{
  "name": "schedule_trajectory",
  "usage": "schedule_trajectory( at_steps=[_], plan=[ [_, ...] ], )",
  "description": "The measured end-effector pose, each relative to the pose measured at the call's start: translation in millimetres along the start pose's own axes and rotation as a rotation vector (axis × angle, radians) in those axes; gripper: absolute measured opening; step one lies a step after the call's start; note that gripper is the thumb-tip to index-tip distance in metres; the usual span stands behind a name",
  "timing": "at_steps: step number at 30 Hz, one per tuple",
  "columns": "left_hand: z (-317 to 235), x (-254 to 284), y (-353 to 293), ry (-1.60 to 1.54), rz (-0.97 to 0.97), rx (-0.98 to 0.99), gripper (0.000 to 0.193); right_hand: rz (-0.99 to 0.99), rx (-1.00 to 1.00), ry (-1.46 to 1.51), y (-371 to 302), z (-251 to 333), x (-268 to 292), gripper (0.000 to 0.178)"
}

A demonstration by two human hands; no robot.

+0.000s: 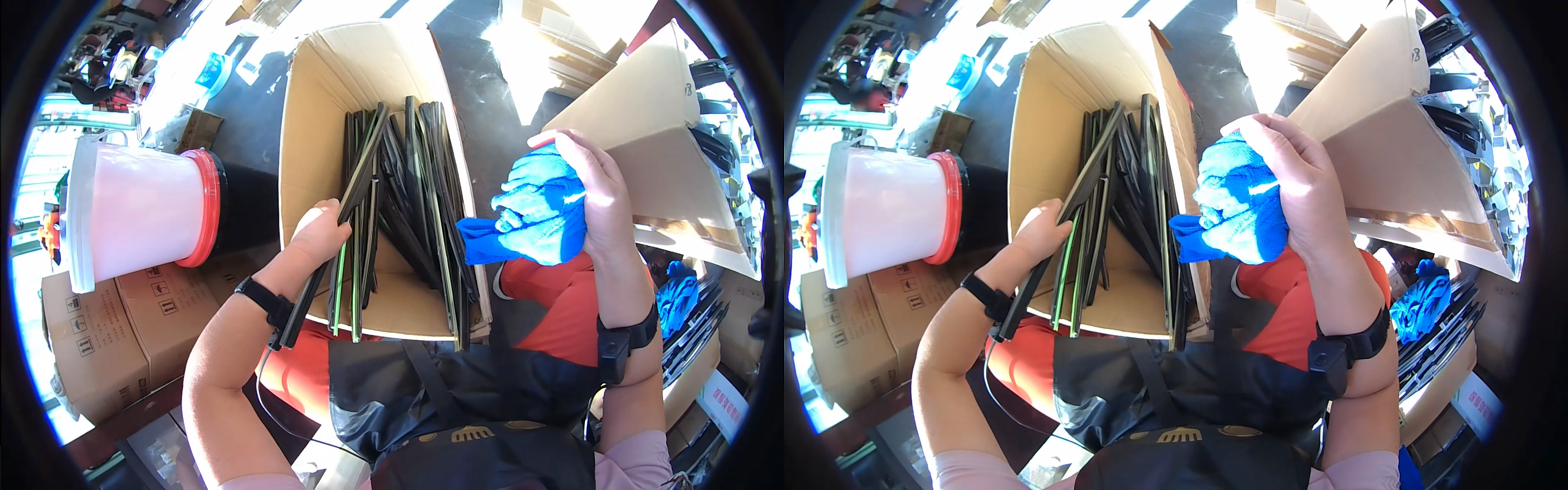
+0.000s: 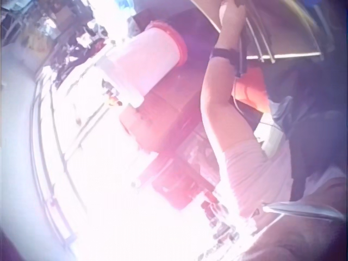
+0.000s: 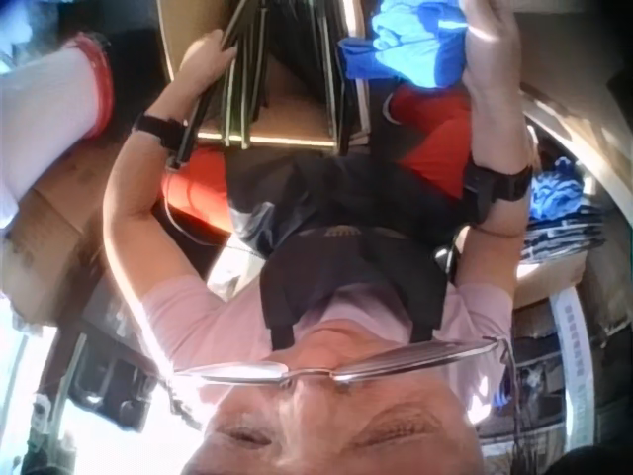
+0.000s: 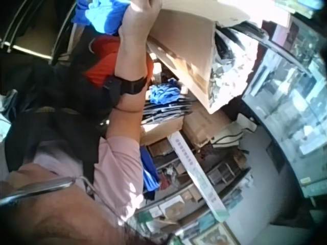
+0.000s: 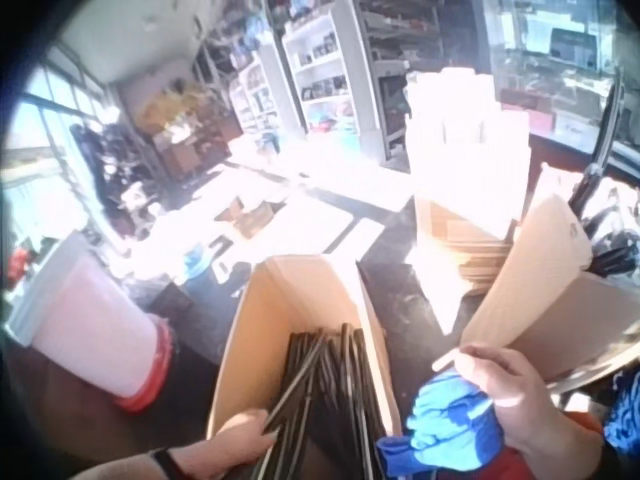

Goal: The person sits on the floor and repeatedly picks up windshield wipers from a cardboard box, wipes each one with a blue cloth, and places them back into the box. The person handles multiple wipers one at a time throughout the clip.

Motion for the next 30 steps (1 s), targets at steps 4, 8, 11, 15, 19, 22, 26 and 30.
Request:
schedule_trajectory(
  at_steps=[4, 8, 11, 15, 19, 22, 26, 30],
  plan=[
    [7, 8, -13, -0.045, -0.109, 0.001, 0.028, -0.033, -0.021, 0.011, 1, -1, -8, 0.028],
    [30, 13, -4, -0.062, -0.18, -0.016, 0.029, 0.038, -0.024, 0.035, 3, -1, -10, 0.027],
    [37, 8, 7, 0.081, -0.125, 0.061, 0.032, 0.045, -0.004, 0.056, 2, 2, -13, 0.025],
    [47, -11, 17, 0.28, 0.125, 0.096, 0.039, -0.002, 0.002, 0.038, 3, 1, -14, 0.022],
    [13, -9, 29, 0.245, 0.333, 0.024, 0.038, 0.025, -0.047, 0.055, 2, 3, -11, 0.022],
    [-30, -31, 47, -0.054, 0.34, -0.029, 0.041, 0.009, -0.035, 0.029, 2, 3, -8, 0.022],
    [-80, -107, 56, -0.464, 0.456, 0.312, 0.053, -0.019, -0.037, 0.033, 2, 1, -9, 0.023],
    [-77, -161, 64, -0.561, 0.201, 0.365, 0.067, 0.006, -0.025, 0.006, 4, -1, -11, 0.023]
  ],
)
Point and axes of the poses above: each hand's wrist, its own y-axis towards the middle knuckle, its own x-axis out of the back of the hand, z = x × y, the point moved 4 cm from there along y, towards the middle knuckle, and after that the axes turned 14 degrees about -y, right-handed, at the moved point
